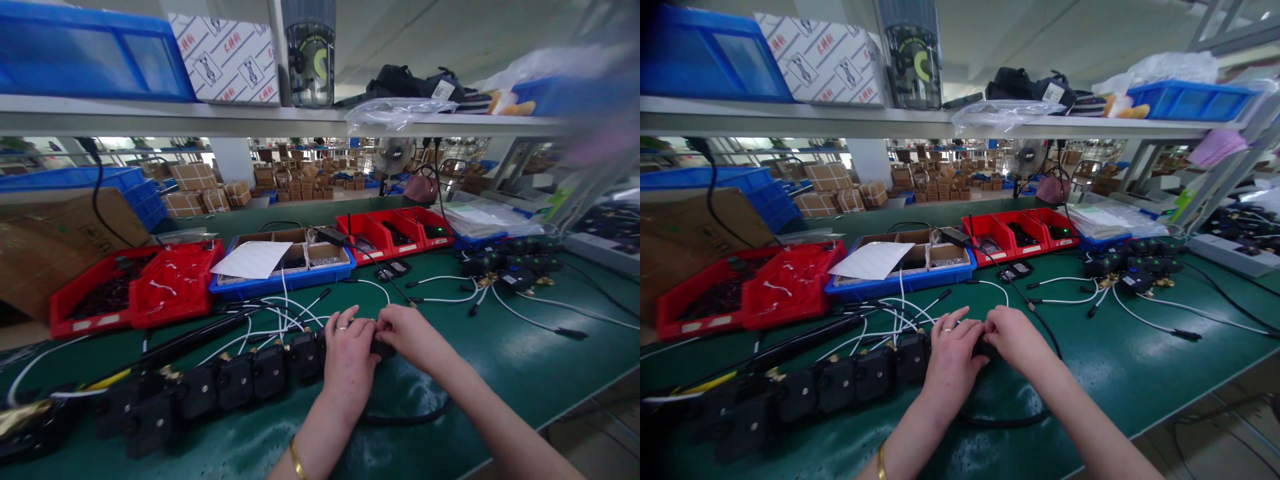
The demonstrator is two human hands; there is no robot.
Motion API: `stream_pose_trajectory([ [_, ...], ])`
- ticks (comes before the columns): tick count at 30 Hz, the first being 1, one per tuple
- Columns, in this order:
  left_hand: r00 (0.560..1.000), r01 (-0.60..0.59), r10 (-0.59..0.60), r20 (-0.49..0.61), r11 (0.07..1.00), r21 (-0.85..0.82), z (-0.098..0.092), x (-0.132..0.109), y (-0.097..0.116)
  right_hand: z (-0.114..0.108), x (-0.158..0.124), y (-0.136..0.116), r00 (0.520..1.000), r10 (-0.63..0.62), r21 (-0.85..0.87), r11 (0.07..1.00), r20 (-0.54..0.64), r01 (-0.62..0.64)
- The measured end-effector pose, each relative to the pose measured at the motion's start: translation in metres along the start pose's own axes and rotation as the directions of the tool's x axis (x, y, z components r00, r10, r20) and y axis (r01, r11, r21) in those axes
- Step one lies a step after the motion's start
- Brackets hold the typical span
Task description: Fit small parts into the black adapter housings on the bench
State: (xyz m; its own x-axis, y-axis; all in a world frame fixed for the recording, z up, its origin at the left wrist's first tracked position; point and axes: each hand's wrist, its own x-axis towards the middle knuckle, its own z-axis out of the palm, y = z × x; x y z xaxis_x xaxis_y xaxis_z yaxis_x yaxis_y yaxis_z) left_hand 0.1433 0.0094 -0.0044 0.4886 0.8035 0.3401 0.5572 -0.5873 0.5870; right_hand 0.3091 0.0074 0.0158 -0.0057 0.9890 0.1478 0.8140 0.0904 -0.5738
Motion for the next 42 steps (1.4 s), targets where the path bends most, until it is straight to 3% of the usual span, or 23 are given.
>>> stream_pose_trajectory([
  [5, 1.000, -0.004, 0.004, 0.003, 1.000, 0.018, 0.001, 0.002, -0.001, 0.006, -0.007, 0.000, 0.998, 0.021, 0.050, 0.999, -0.066, -0.018],
  [9, 1.000, -0.006, 0.006, 0.006, 1.000, 0.024, 0.000, 0.001, -0.001, 0.024, -0.028, 0.002, 0.981, 0.096, 0.166, 0.984, -0.171, -0.067],
  [19, 0.999, -0.032, 0.034, -0.034, 0.998, 0.047, 0.002, -0.001, 0.000, 0.067, -0.047, -0.015, 0.828, 0.299, 0.313, 0.936, -0.473, -0.160],
  [26, 0.999, -0.035, 0.037, -0.033, 0.998, 0.056, -0.001, -0.001, 0.003, 0.079, -0.049, -0.028, 0.759, 0.360, 0.344, 0.919, -0.542, -0.191],
  [35, 0.998, -0.044, 0.045, -0.041, 0.998, 0.044, -0.003, -0.001, 0.005, 0.081, -0.050, -0.036, 0.745, 0.411, 0.351, 0.902, -0.526, -0.251],
  [42, 0.996, -0.071, 0.075, -0.050, 0.994, 0.081, 0.000, -0.002, -0.003, 0.069, -0.046, -0.026, 0.826, 0.306, 0.286, 0.940, -0.474, -0.184],
])
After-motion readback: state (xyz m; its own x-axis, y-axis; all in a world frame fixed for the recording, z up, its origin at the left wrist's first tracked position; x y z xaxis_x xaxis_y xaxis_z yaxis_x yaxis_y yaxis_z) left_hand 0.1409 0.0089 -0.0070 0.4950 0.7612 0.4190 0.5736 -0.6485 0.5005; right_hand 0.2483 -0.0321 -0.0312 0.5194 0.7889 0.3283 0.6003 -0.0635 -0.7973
